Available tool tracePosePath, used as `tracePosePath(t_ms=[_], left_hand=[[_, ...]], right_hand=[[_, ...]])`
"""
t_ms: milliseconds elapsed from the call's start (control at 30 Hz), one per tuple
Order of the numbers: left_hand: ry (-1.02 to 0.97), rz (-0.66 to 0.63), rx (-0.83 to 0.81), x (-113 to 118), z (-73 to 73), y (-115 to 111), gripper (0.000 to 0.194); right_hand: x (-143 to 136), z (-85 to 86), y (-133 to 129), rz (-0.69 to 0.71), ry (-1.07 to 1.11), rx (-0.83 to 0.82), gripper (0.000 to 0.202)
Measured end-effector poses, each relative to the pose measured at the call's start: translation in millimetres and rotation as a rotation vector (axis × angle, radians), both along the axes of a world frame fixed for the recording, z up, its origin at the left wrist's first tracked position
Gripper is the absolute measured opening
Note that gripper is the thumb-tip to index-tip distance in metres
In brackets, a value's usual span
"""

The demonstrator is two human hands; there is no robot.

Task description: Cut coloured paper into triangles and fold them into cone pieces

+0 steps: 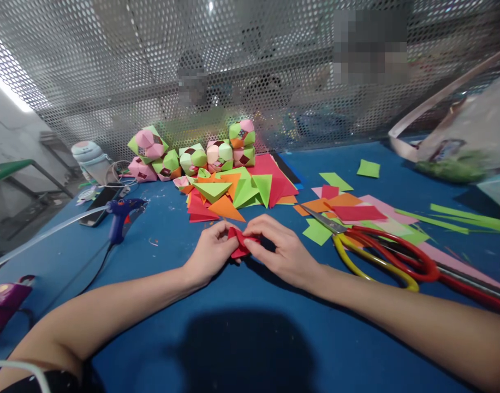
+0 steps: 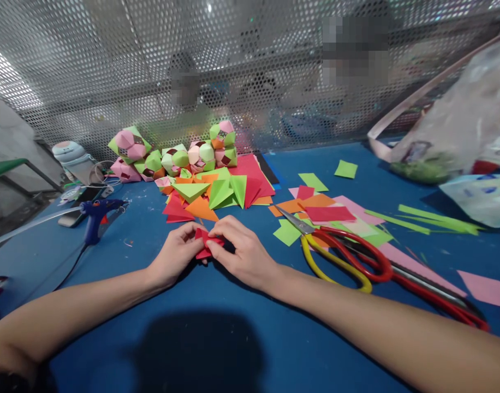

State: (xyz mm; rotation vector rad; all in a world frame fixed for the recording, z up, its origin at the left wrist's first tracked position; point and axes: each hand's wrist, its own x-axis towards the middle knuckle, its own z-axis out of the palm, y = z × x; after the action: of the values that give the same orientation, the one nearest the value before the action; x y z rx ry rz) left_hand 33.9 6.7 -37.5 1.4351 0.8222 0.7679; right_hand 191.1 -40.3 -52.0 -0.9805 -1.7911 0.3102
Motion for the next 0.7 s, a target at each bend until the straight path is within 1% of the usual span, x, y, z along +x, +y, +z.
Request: tracePosePath(t_ms=[133, 367, 467, 567, 700], left_hand=[[-0.008, 0.01, -0.016, -1.3, 0.2, 0.2, 0.011], [-0.018, -0.008, -0.005, -4.3, -1.9, 1.6, 0.015], [0.008, -0.019, -0.001, -4.4, -1.8, -0.2, 0.017], [0.023, -0.031, -0.004, -4.2, -1.0, -2.1, 0.017], [0.036, -0.031, 0.003, -4.7, 1.0, -3.2, 0.017]], right_hand=[[-2.0, -1.8, 1.7, 0.008, 0.002, 0.046, 0.006], [-1.7, -0.6, 0.3, 0.022, -0.02, 0.043, 0.014], [-1.7, -0.7, 1.1, -0.038, 0.018, -0.011, 0.003], [-2.0, -1.3, 2.4, -0.117, 0.063, -0.047, 0.009], [-2.0, -1.8, 1.9, -0.147, 0.086, -0.014, 0.01]])
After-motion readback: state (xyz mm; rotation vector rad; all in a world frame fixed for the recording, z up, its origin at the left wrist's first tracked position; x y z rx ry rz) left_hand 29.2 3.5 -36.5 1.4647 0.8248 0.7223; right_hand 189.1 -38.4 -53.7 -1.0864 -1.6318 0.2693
